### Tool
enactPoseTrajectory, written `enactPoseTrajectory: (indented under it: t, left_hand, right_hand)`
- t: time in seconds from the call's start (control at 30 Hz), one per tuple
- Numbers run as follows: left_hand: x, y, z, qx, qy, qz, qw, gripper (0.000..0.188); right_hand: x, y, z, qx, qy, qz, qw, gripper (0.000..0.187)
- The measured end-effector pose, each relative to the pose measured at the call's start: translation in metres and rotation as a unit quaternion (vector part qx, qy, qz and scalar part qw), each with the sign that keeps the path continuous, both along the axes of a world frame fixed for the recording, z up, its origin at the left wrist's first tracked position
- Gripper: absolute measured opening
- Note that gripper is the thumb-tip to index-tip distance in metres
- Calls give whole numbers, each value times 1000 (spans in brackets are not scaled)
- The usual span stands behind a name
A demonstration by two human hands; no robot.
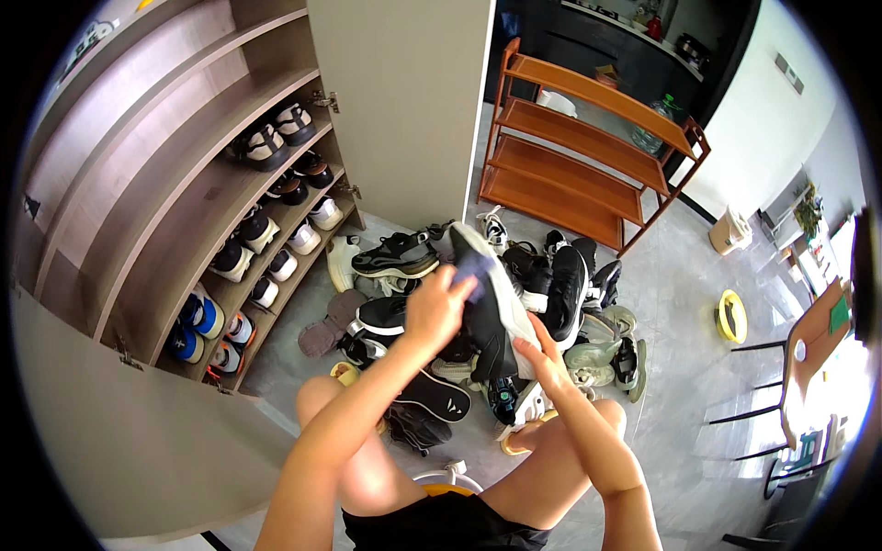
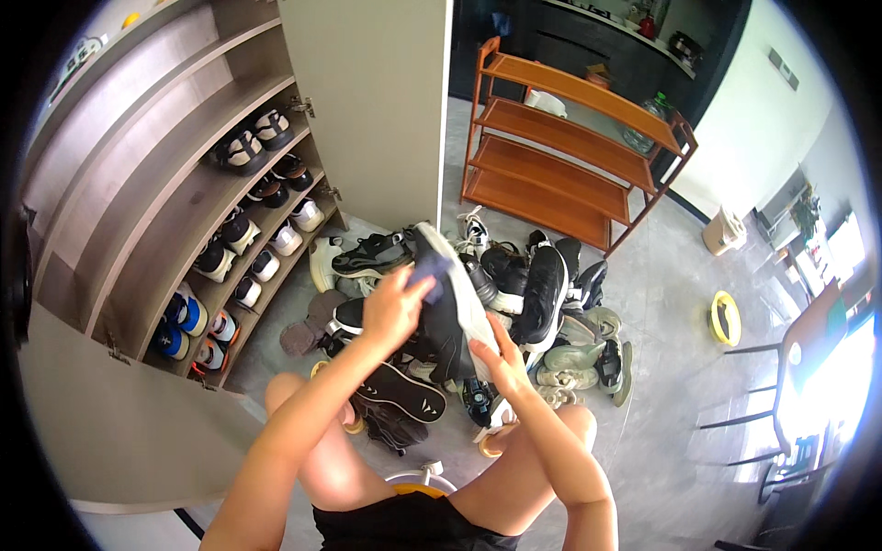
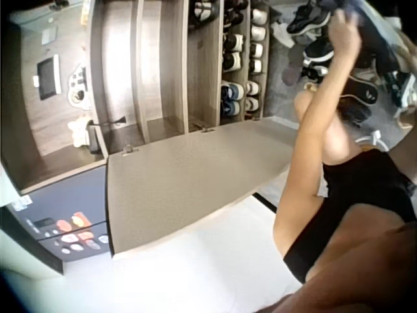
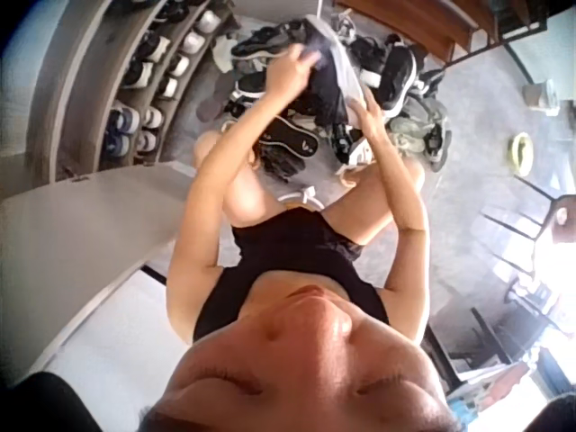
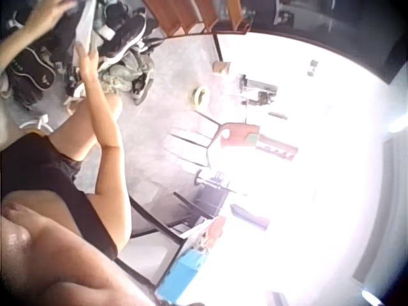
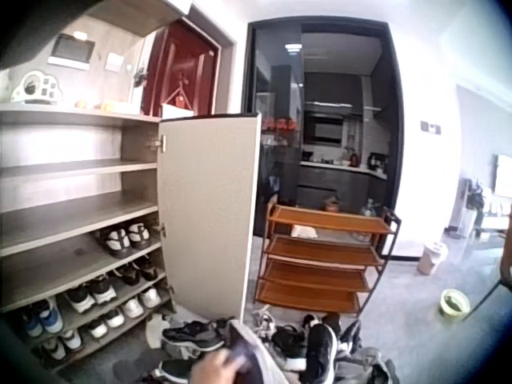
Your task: The person sits on the floor and wipes a black and white sneaker with a blue cloth. They clean the upper, sides, and sole of the shoe, then place it on a shelf in a nearby cabinet. The person then picks up another black sneaker and continues wiping it with the cloth.
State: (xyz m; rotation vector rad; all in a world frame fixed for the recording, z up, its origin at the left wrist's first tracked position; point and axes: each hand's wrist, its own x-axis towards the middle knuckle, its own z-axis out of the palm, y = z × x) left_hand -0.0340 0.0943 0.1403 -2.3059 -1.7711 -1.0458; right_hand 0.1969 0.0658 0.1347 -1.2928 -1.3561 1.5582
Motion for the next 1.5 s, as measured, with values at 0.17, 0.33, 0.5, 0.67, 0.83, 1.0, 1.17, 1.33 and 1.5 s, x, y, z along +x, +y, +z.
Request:
enactPoseTrajectory:
  t: [0.17,0.33,0.5,0.67,0.83,1.0,1.17,1.33,1.5]
  left_hand:
    - [-33,25,-6,-4,-61,19,998,38]
    - [4,-26,14,-56,-53,-211,975,38]
    - [7,-26,8,-19,-32,-136,990,38]
    - [-35,13,8,123,-56,17,991,40]
    - [-29,6,2,41,-101,21,994,39]
    - [12,-35,13,-7,-42,-223,974,41]
    - [-20,1,9,55,-74,-39,995,41]
    - [-77,34,-4,71,-179,139,971,39]
    - [-45,14,3,50,-149,-2,988,37]
  right_hand:
    - [-8,-8,12,-35,-3,23,999,71]
    - [1,5,-4,-63,64,-20,996,72]
    - [7,-3,-15,46,-70,22,996,73]
    - [-2,-18,17,27,-55,69,996,73]
    - [-5,-13,18,21,-27,58,998,72]
    - [2,0,-3,-30,45,18,998,69]
    - [6,-8,12,5,-15,65,998,70]
    - [-1,-18,29,-28,3,111,993,71]
    - [5,-11,11,-58,32,71,995,72]
